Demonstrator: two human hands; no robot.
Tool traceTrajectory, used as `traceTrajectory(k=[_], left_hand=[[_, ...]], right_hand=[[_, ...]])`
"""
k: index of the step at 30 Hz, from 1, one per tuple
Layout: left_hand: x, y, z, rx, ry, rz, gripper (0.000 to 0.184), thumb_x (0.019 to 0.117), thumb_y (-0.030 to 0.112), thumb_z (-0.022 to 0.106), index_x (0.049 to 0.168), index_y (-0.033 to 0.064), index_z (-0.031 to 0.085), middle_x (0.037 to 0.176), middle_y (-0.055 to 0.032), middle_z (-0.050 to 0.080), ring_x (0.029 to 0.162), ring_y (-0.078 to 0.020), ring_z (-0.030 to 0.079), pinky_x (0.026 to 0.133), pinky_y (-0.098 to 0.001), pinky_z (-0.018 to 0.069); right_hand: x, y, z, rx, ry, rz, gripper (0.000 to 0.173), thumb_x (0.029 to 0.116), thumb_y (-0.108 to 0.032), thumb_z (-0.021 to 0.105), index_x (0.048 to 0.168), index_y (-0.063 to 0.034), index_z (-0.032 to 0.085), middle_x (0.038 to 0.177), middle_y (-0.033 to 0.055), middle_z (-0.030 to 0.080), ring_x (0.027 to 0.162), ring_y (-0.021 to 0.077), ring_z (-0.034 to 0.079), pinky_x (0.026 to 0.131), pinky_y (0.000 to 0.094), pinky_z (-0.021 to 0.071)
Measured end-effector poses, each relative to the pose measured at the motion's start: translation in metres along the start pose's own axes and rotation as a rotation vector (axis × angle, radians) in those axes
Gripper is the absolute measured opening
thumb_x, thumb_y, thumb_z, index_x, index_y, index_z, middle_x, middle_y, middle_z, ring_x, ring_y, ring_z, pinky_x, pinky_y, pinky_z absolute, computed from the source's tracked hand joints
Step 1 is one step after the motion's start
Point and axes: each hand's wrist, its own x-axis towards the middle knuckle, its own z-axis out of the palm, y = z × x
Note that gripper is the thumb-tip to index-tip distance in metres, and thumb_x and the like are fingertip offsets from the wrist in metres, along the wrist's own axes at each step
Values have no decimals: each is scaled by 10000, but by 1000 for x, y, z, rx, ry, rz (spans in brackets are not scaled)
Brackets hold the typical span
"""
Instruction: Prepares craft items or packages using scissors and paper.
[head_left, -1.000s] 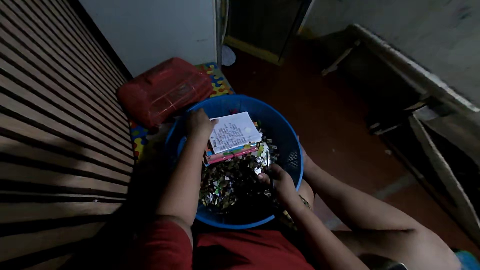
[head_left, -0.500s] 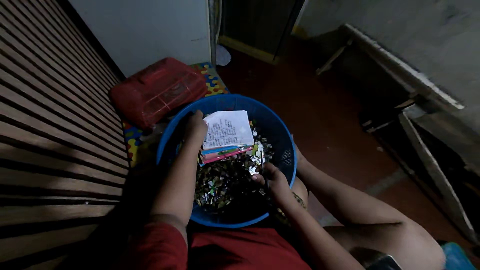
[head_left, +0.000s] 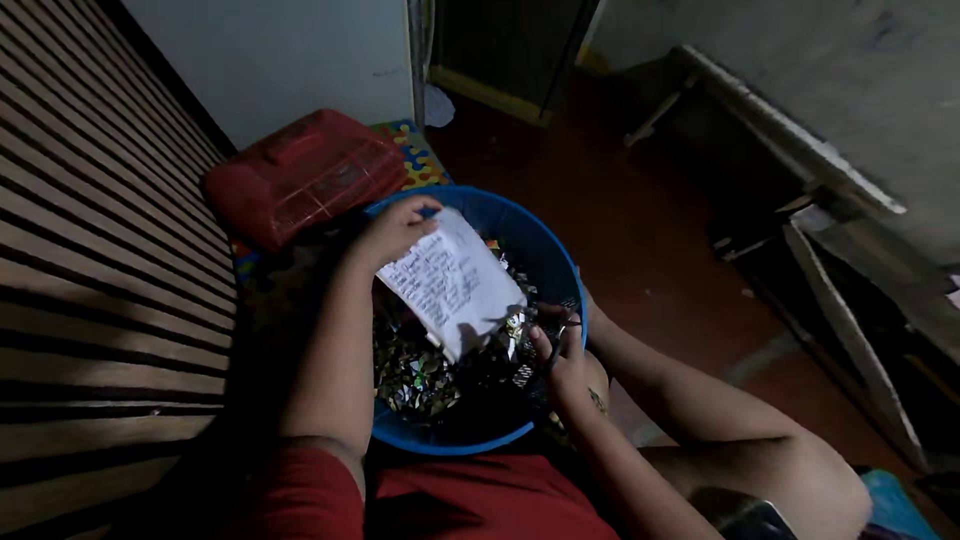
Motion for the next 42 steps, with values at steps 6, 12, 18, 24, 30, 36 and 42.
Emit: traceTrajectory(k=[6, 12, 18, 24, 30, 36, 42], left_hand=[[-5, 27, 17, -47, -448, 4, 250, 1016, 80, 610, 1261, 36, 637, 979, -91, 694, 790, -97, 645, 772, -298, 560], [-7, 32, 27, -243, -500, -8, 221, 1024, 62, 580, 1234, 39, 646, 885, -66, 705, 738, -93, 670, 713, -272, 584], [-3, 17, 36, -743, -413, -14, 601, 1079, 510, 210, 1463, 93, 409, 1222, -76, 713, 1046, -170, 717, 878, -340, 608], [-7, 5, 70, -1124, -421, 42, 957, 788, 906, 459, 1326, 139, 651, 1205, -78, 731, 1080, -206, 718, 900, -411, 619], [-23, 23, 89, -1177, -439, -12, 619, 1019, 551, 506, 1568, 279, 416, 1296, -53, 684, 1042, -170, 724, 829, -382, 637], [-23, 30, 91, -1144, -399, -2, 592, 1035, 598, 435, 1542, 293, 445, 1258, -62, 698, 1030, -186, 726, 833, -410, 637], [-25, 40, 90, -1078, -292, -18, 655, 985, 688, 441, 1518, 308, 461, 1247, -41, 703, 1040, -191, 723, 832, -423, 637]], right_hand=[[2, -3, -3, 21, -207, 93, 538, 859, -134, 781, 1293, 29, 508, 1180, 95, 640, 989, 104, 664, 820, 276, 591], [3, -13, -5, 233, -360, 269, 430, 849, -105, 774, 1158, -63, 478, 780, -4, 617, 575, 61, 582, 508, 221, 508], [0, -19, -6, 501, -157, 246, 386, 865, -58, 736, 1117, -102, 447, 653, -10, 556, 456, 50, 520, 404, 190, 452], [-3, -15, -4, 536, 1, 137, 370, 884, -52, 714, 1142, -82, 451, 700, 8, 604, 521, 96, 591, 477, 260, 537], [0, -5, 0, 423, 216, 12, 359, 871, 14, 701, 1155, -30, 486, 887, 12, 658, 717, 73, 665, 639, 257, 601], [-7, 11, 0, 38, 310, -350, 426, 868, -74, 705, 1225, 0, 484, 1293, 101, 570, 1217, 116, 581, 994, 282, 531], [-13, 8, 4, -424, 58, -601, 356, 912, -186, 714, 1209, -110, 533, 1445, 205, 529, 1453, 294, 419, 1231, 511, 293]])
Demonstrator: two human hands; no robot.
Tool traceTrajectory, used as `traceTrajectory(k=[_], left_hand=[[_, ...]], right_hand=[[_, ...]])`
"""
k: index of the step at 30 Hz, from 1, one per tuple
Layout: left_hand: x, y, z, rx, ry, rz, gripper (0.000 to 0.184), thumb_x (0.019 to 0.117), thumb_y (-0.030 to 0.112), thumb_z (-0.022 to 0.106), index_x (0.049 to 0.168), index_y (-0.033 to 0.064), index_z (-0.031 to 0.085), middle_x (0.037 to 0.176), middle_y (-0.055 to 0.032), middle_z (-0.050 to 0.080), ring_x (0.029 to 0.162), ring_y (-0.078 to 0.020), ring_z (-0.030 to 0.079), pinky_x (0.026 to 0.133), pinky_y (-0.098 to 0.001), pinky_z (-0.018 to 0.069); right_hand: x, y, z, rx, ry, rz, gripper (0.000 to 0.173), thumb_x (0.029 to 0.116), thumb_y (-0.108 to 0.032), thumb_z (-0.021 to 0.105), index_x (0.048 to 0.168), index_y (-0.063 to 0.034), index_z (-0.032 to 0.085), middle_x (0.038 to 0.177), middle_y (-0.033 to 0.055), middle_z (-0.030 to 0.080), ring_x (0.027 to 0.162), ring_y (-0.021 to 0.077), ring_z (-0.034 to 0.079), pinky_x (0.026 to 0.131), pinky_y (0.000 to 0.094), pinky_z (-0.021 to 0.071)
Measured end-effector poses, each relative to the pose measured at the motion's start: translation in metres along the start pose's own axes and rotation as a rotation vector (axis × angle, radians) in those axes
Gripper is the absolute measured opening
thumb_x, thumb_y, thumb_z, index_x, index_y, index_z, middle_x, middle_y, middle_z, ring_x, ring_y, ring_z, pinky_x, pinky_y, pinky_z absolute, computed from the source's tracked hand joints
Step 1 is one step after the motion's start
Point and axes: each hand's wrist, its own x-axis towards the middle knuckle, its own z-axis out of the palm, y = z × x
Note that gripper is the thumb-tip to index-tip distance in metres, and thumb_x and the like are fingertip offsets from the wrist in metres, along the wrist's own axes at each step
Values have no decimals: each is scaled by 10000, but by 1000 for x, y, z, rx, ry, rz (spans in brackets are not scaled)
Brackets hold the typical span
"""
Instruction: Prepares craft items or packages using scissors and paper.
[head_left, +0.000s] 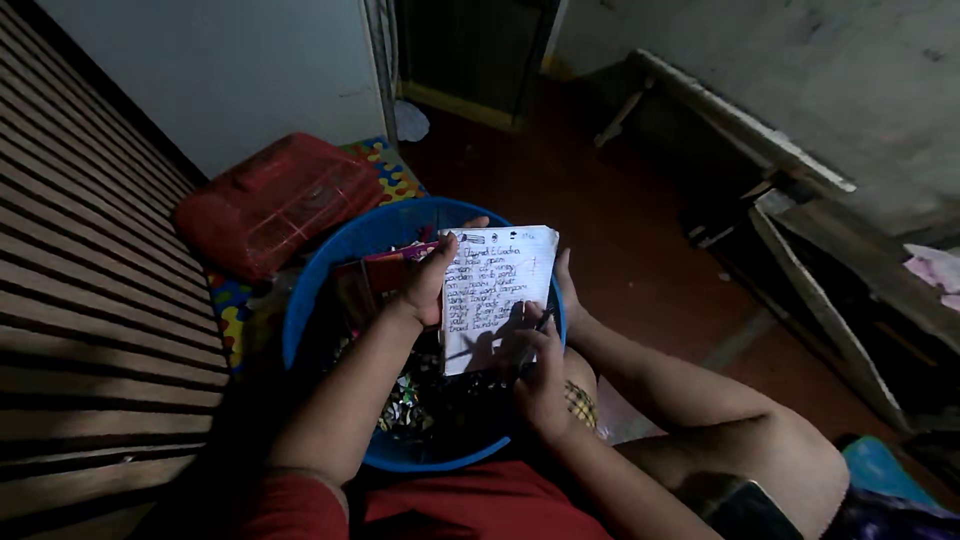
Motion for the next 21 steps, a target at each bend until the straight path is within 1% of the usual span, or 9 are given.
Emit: traceTrajectory(k=[2, 4, 8, 9, 11, 14, 15, 18, 21], left_hand=[[2, -3, -1, 21, 8, 13, 752, 908, 764, 498, 1515, 321, 467, 1257, -31, 700, 1049, -189, 720, 840, -429, 633], [3, -8, 1, 38, 20, 21, 805, 863, 814, 501, 1507, 333, 468, 1252, -29, 700, 1044, -193, 720, 839, -441, 631], [6, -25, 17, 47, 98, 13, 887, 811, 882, 472, 1495, 316, 469, 1239, -7, 699, 1070, -173, 704, 869, -427, 622], [4, -28, 23, 73, 152, -8, 873, 851, 869, 411, 1492, 280, 465, 1237, -12, 695, 1078, -164, 697, 878, -413, 618], [-2, -27, 37, 132, 289, -110, 738, 1021, 699, 199, 1470, 170, 452, 1201, -50, 676, 1067, -150, 673, 897, -392, 592], [-6, -21, 49, 147, 403, -137, 571, 1103, 512, 166, 1280, 148, 569, 979, -5, 698, 884, -78, 686, 782, -281, 600], [-6, -24, 46, 135, 370, -93, 558, 1110, 494, 170, 1279, 157, 582, 989, 6, 704, 893, -71, 686, 791, -273, 598], [3, -39, 32, 119, 157, 105, 579, 1093, 517, 174, 1440, 212, 523, 1201, 8, 695, 1036, -89, 679, 884, -312, 595], [9, -44, 29, 250, 170, 135, 575, 1093, 508, 189, 1475, 208, 495, 1272, -37, 661, 1084, -135, 667, 918, -374, 588]], right_hand=[[3, -2, 3, -91, -17, 15, 351, 899, -144, 738, 1191, -46, 571, 1398, 271, 552, 1415, 359, 462, 1207, 514, 341], [4, -3, 5, -173, -36, 24, 317, 886, -91, 672, 1183, -8, 598, 1384, 307, 548, 1400, 409, 463, 1198, 505, 351], [3, -4, 6, -183, -16, 17, 311, 909, -128, 681, 1180, -6, 591, 1348, 310, 568, 1372, 379, 498, 1165, 444, 399], [4, -5, 5, -167, -21, 10, 337, 888, -125, 709, 1184, -10, 595, 1336, 297, 587, 1355, 367, 520, 1148, 436, 420], [4, -6, 4, -125, -32, -19, 371, 852, -87, 731, 1187, -2, 597, 1303, 274, 625, 1322, 355, 558, 1120, 431, 453], [3, -4, 4, -9, -26, -22, 378, 889, -139, 759, 1201, -35, 573, 1294, 216, 640, 1290, 272, 586, 1091, 381, 478], [2, -4, 3, 61, -18, 15, 399, 892, -164, 771, 1212, -37, 570, 1318, 210, 625, 1286, 248, 582, 1079, 362, 484], [1, -2, 2, 254, 104, 220, 538, 858, -262, 817, 1236, -25, 516, 1429, 215, 491, 1293, 189, 559, 1017, 314, 536], [9, 0, 1, 367, 188, 420, 725, 769, -118, 861, 1314, 84, 428, 1442, 258, 438, 1245, 181, 596, 912, 283, 596]])
